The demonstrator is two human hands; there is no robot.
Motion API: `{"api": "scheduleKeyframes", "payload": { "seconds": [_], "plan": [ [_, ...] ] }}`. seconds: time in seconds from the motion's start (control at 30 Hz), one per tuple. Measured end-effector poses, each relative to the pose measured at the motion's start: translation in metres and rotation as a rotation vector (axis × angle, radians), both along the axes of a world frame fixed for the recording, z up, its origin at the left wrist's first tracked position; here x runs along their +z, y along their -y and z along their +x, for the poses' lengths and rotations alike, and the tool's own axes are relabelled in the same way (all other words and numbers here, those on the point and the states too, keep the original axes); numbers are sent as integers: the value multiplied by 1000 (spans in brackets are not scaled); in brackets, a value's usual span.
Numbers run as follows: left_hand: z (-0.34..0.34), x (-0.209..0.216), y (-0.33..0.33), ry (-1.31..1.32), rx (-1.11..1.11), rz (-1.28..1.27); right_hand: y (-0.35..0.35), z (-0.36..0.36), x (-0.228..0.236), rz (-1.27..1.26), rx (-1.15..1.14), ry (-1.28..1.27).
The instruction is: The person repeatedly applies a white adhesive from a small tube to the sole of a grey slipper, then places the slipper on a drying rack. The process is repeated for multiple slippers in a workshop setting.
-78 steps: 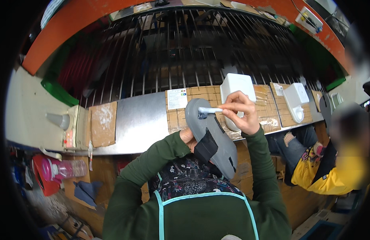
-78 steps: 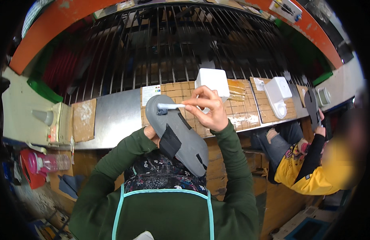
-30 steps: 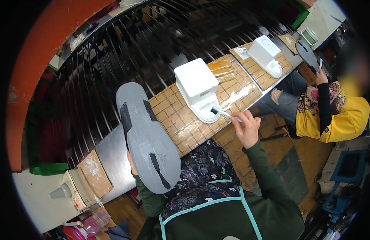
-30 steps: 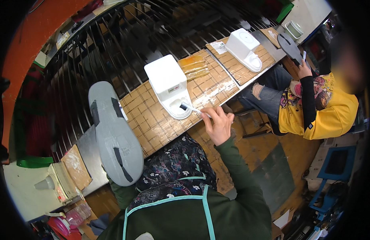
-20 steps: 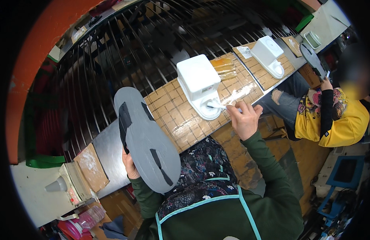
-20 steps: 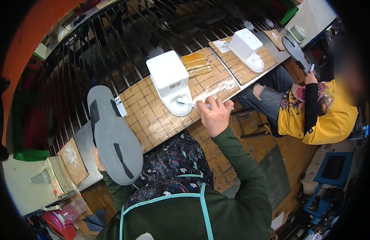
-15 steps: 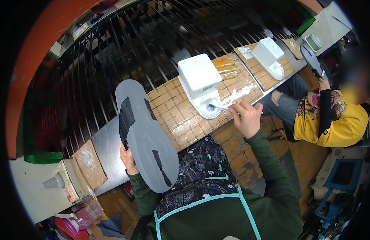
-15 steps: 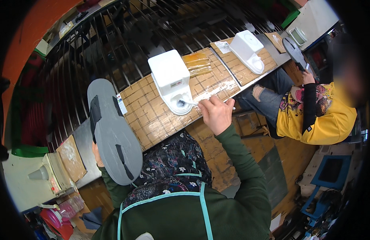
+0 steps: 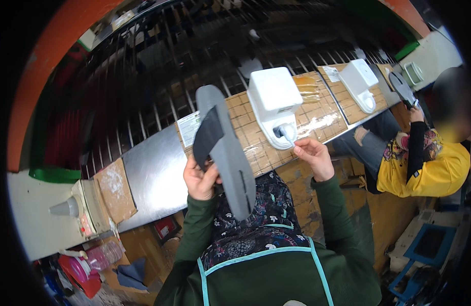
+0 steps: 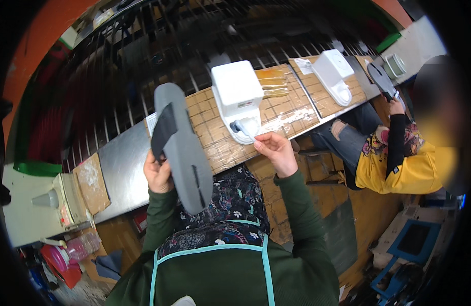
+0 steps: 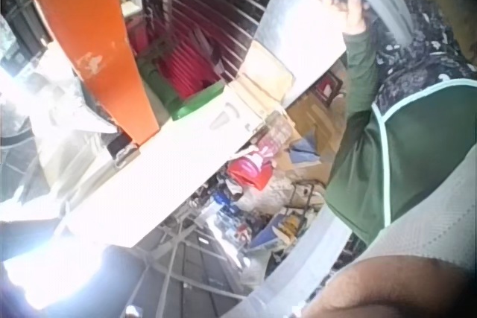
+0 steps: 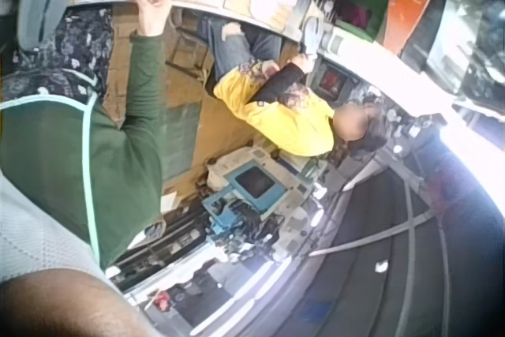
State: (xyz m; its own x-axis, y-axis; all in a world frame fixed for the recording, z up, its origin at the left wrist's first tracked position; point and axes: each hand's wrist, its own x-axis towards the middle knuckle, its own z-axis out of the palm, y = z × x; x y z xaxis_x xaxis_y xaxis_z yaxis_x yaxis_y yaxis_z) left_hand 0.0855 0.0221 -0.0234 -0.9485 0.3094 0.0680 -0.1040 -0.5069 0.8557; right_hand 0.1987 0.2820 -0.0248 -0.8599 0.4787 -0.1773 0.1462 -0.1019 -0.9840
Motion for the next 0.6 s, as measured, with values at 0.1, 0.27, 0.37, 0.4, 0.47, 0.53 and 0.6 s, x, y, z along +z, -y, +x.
{"api": "scheduleKeyframes", "payload": {
  "seconds": [0.1, 0.27, 0.37, 0.4, 0.47, 0.53, 0.6],
  "plan": [
    [1, 0, -9, 6, -17, -5, 34, -7, 24, 484, -152, -184],
    [6, 12, -12, -25, -2, -12, 80, -13, 49, 520, -141, -285],
    [9, 14, -9, -46, 19, -10, 95, -15, 49, 440, -96, -302],
    [11, 14, -7, -38, 19, -25, 97, -17, 48, 430, -91, -288],
    [13, 13, -4, -22, 29, -56, 99, -20, 45, 435, -96, -278],
    [15, 11, -1, -26, 33, -110, 99, -23, 44, 480, -99, -268],
    [16, 10, 1, -32, 34, -155, 98, -27, 44, 527, -107, -259]
  ]
}}
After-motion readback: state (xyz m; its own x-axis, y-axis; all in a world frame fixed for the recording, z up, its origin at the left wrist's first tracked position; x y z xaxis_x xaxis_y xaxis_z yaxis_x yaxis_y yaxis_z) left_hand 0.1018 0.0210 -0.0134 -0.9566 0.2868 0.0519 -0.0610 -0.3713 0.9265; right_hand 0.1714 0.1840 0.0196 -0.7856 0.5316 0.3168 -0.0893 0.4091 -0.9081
